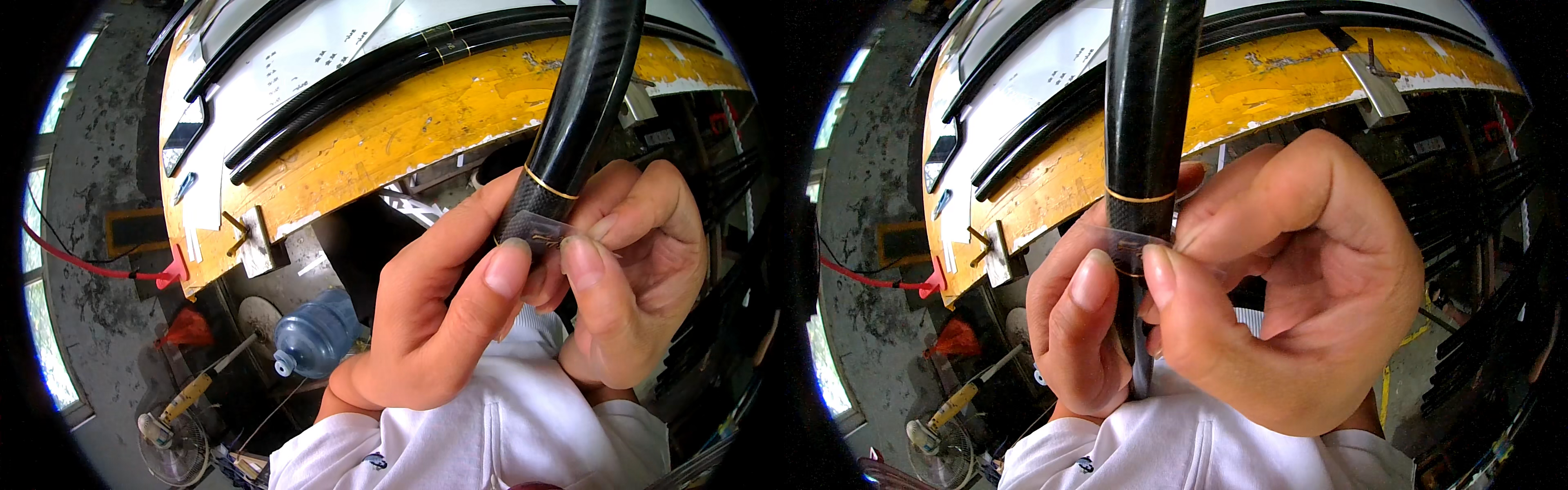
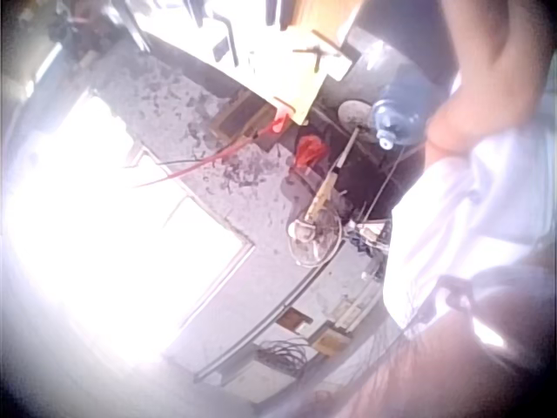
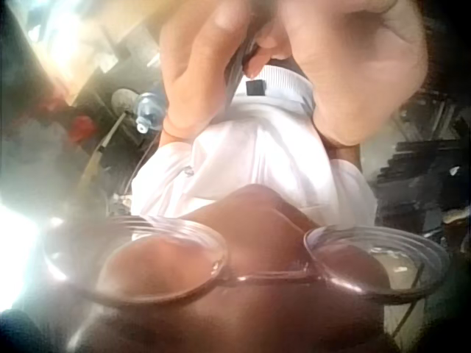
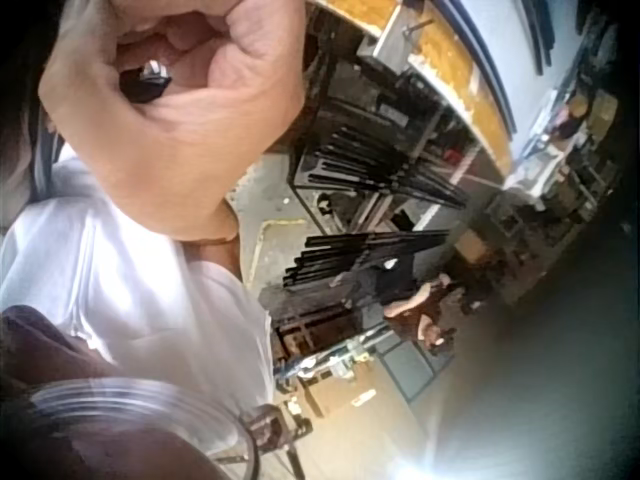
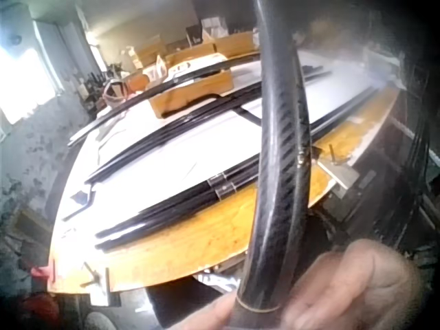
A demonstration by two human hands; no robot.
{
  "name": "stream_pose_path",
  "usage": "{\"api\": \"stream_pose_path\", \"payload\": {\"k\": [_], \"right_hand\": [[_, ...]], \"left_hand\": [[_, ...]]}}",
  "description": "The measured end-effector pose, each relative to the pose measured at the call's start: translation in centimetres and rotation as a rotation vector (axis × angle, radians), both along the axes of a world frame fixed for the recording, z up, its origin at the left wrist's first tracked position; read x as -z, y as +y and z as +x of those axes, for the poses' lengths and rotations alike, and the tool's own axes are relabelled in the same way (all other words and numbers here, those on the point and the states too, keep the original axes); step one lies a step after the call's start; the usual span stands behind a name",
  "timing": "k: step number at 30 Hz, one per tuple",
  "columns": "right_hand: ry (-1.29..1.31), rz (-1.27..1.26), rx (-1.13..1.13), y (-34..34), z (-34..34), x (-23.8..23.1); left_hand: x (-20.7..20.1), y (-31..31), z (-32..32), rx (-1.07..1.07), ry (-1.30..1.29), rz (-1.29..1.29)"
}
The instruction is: The person peels stickers from a sheet and applies them to the ends of long carbon fiber tubes by hand, then smooths each sticker down and places the tube back on the workstation.
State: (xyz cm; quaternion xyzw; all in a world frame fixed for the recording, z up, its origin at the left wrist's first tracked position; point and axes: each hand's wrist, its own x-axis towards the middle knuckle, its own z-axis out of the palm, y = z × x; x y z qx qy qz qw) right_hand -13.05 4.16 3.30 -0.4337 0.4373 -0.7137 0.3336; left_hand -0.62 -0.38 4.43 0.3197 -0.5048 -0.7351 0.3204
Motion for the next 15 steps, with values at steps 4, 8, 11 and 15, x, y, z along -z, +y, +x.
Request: {"api": "stream_pose_path", "payload": {"k": [4,8,11,15], "right_hand": [[0.018,-0.022,-0.005,-0.04,-0.04,0.26],[0.034,-0.009,-0.012,0.03,-0.06,0.13],[0.06,-0.012,-0.032,0.07,-0.33,0.3],[0.006,-0.018,-0.035,0.06,-0.15,0.4]], "left_hand": [[0.02,0.11,0.08,-0.012,-0.015,0.005],[0.08,0.34,0.0,-0.032,0.004,0.01],[-0.02,0.3,0.09,-0.027,0.001,0.02],[-0.23,0.07,0.42,0.001,-0.009,0.024]]}}
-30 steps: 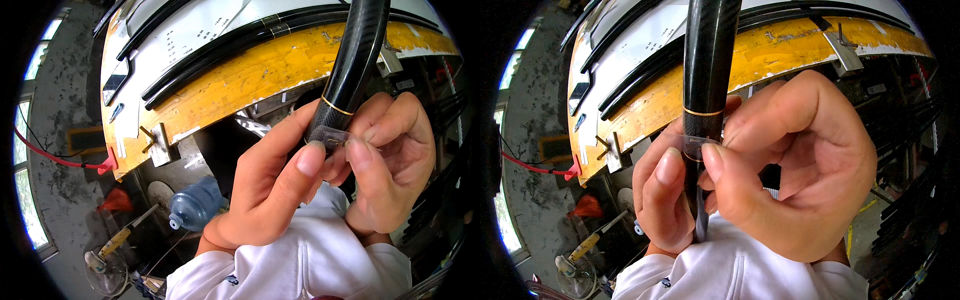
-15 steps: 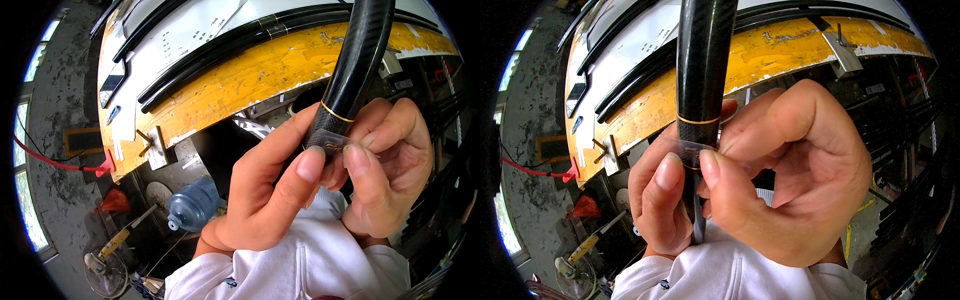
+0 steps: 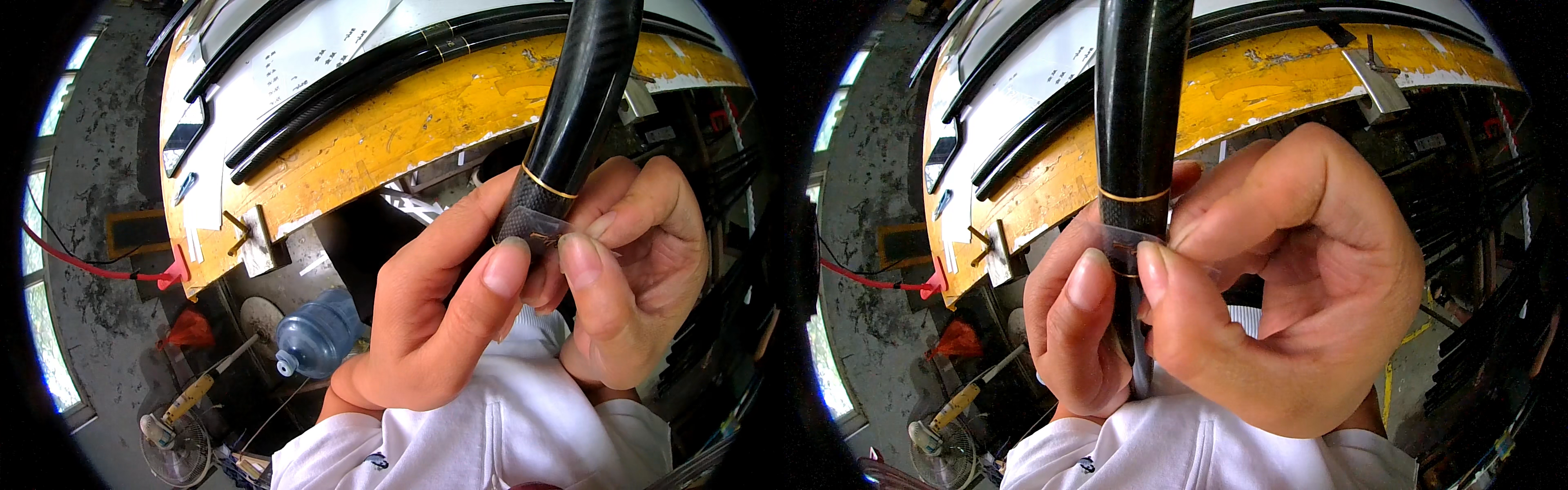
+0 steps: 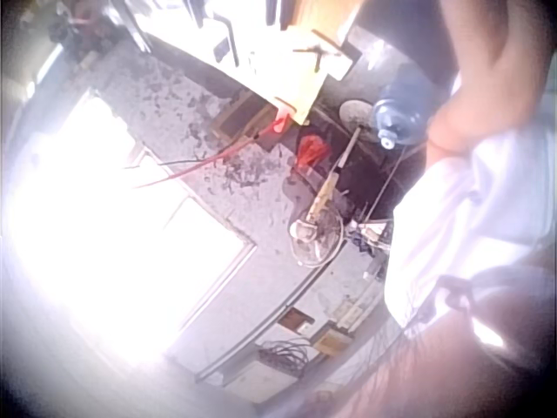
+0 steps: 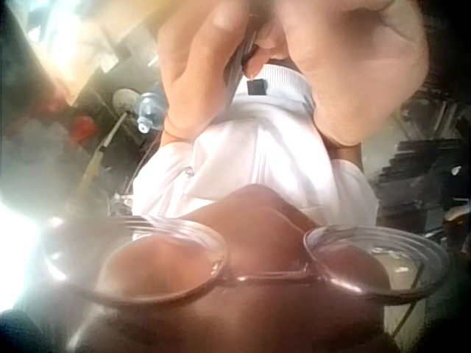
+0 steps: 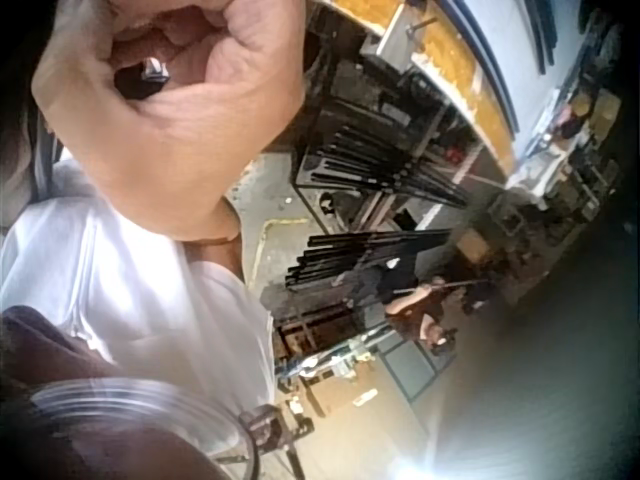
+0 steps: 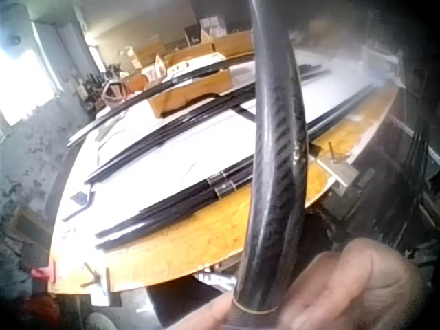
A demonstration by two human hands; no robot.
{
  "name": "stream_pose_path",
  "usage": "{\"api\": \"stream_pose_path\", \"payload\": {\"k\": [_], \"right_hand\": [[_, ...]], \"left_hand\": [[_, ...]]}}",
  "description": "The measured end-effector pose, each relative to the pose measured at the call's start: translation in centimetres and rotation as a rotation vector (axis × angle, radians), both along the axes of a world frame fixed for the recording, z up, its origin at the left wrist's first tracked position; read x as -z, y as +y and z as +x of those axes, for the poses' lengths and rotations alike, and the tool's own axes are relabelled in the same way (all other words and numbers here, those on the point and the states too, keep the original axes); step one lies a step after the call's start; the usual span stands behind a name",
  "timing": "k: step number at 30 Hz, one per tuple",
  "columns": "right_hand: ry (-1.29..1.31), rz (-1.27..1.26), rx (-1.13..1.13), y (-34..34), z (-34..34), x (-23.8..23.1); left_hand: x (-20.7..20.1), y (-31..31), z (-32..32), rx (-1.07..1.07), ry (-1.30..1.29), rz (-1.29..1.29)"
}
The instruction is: The person peels stickers from a sheet and applies them to the ends of long carbon fiber tubes by hand, then smooths each sticker down and places the tube back on the workstation.
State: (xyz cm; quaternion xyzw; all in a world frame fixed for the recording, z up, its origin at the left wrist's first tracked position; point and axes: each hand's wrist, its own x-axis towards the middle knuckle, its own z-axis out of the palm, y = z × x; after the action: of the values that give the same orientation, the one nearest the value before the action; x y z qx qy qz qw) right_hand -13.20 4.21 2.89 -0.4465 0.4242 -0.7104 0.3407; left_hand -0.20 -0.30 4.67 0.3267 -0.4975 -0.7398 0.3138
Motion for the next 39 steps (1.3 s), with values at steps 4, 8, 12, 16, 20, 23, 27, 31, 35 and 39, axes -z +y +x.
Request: {"api": "stream_pose_path", "payload": {"k": [4,8,12,16,20,23,27,31,35,39], "right_hand": [[-0.29,-0.063,0.023,0.1,1.1,1.8],[-0.242,-0.045,0.062,0.1,1.4,1.3],[-0.173,-0.028,0.098,-0.2,1.9,0.0],[-0.248,-0.004,0.098,0.4,1.7,1.2],[-0.201,-0.022,0.129,0.1,2.0,0.6],[-0.175,-0.002,0.112,0.0,2.0,0.2],[-0.13,0.043,0.103,-0.1,1.7,-0.3],[-0.092,0.088,0.089,0.0,1.5,-1.1],[-0.063,0.18,0.139,0.7,1.0,-1.1],[-0.066,0.06,0.167,0.8,1.4,-0.3]], "left_hand": [[0.3,0.2,-0.2,-0.038,0.009,-0.017],[0.3,0.2,-0.1,-0.03,0.019,-0.019],[0.3,0.2,0.0,-0.02,0.036,-0.019],[0.3,0.1,0.0,-0.012,0.055,-0.018],[0.4,0.0,0.0,0.003,0.081,-0.014],[0.5,0.1,0.1,0.015,0.107,-0.01],[0.8,-0.4,0.2,0.063,0.194,0.007],[1.2,-0.7,0.3,0.119,0.292,0.027],[1.0,-0.7,0.3,0.142,0.356,0.107],[1.5,-1.0,0.5,0.151,0.374,0.155]]}}
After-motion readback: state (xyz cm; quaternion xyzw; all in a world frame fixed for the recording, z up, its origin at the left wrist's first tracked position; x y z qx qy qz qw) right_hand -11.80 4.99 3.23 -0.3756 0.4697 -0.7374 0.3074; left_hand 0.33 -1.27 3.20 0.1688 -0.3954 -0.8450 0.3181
